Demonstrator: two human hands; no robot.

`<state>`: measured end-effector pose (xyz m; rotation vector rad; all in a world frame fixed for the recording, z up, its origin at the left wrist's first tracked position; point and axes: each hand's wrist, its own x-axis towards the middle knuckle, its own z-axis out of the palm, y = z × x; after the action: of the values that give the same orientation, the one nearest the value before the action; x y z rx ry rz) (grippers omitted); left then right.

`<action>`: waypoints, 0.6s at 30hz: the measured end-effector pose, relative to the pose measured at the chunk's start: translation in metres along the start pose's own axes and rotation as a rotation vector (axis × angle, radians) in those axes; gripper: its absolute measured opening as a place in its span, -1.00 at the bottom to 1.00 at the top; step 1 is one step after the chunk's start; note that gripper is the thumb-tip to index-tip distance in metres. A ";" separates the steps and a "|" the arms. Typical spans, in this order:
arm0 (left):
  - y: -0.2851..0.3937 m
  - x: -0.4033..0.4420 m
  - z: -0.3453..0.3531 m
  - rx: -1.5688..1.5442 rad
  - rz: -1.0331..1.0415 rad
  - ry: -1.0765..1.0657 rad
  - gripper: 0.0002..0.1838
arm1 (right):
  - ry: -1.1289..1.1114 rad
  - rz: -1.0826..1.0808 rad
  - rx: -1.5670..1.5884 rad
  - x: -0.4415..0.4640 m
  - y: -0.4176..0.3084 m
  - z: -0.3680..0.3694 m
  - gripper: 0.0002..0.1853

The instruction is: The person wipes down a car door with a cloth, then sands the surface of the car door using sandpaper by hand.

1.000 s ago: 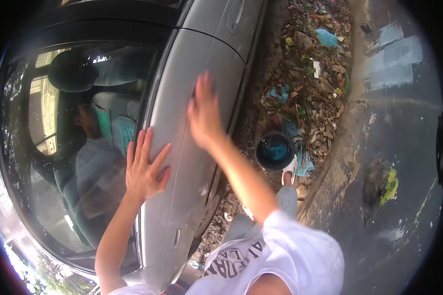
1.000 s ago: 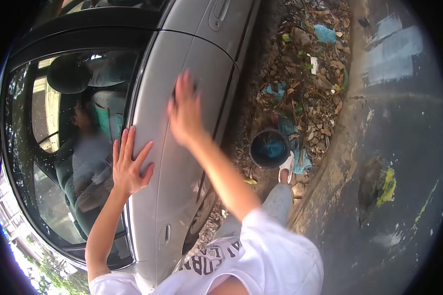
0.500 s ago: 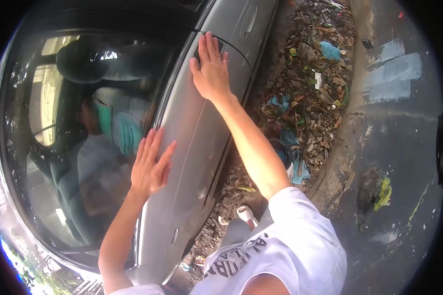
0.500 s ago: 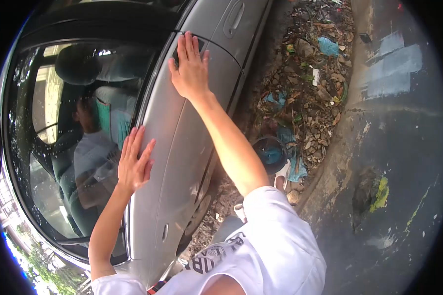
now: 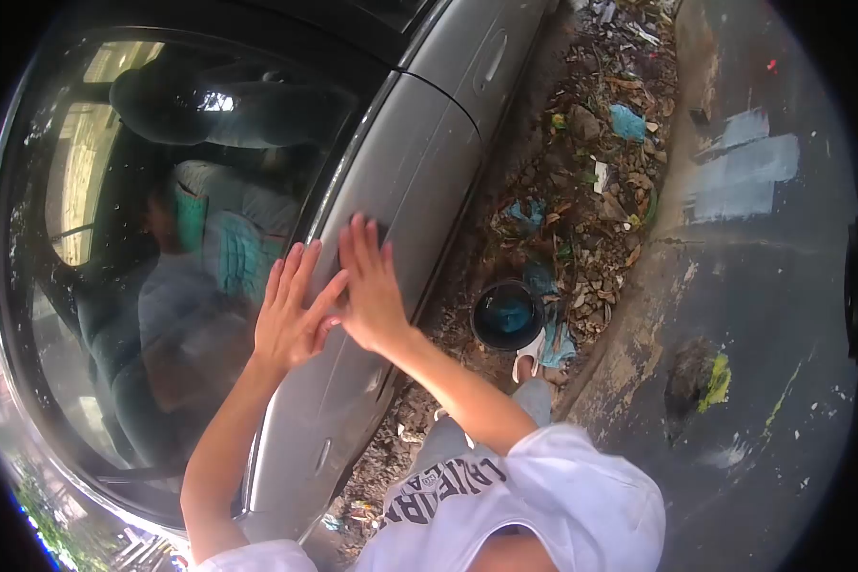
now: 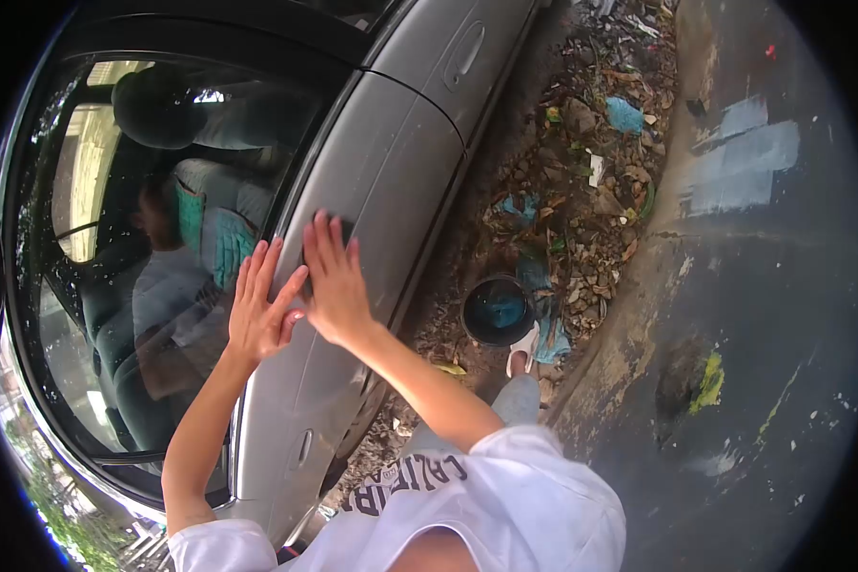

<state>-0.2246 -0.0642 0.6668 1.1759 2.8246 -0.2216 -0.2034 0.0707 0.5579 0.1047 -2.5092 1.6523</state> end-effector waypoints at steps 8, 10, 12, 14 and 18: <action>0.002 0.000 -0.001 -0.034 -0.019 -0.019 -0.35 | 0.284 0.031 -0.088 0.128 0.054 -0.027 -0.24; 0.001 -0.003 0.004 -0.042 -0.011 -0.001 -0.35 | 0.181 0.024 -0.024 0.036 0.017 0.010 -0.20; -0.002 0.001 0.004 -0.035 -0.002 0.031 -0.35 | 0.053 0.033 0.038 0.011 0.007 0.014 -0.19; 0.000 0.002 0.000 0.005 0.020 -0.010 -0.34 | 0.047 -0.041 -0.149 0.046 0.033 -0.011 -0.21; 0.003 0.002 -0.003 -0.007 -0.019 -0.028 -0.33 | 0.280 0.078 0.046 0.130 0.065 -0.039 -0.34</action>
<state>-0.2244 -0.0602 0.6693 1.1365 2.8110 -0.2267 -0.3375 0.1343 0.5331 -0.2078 -2.2935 1.6251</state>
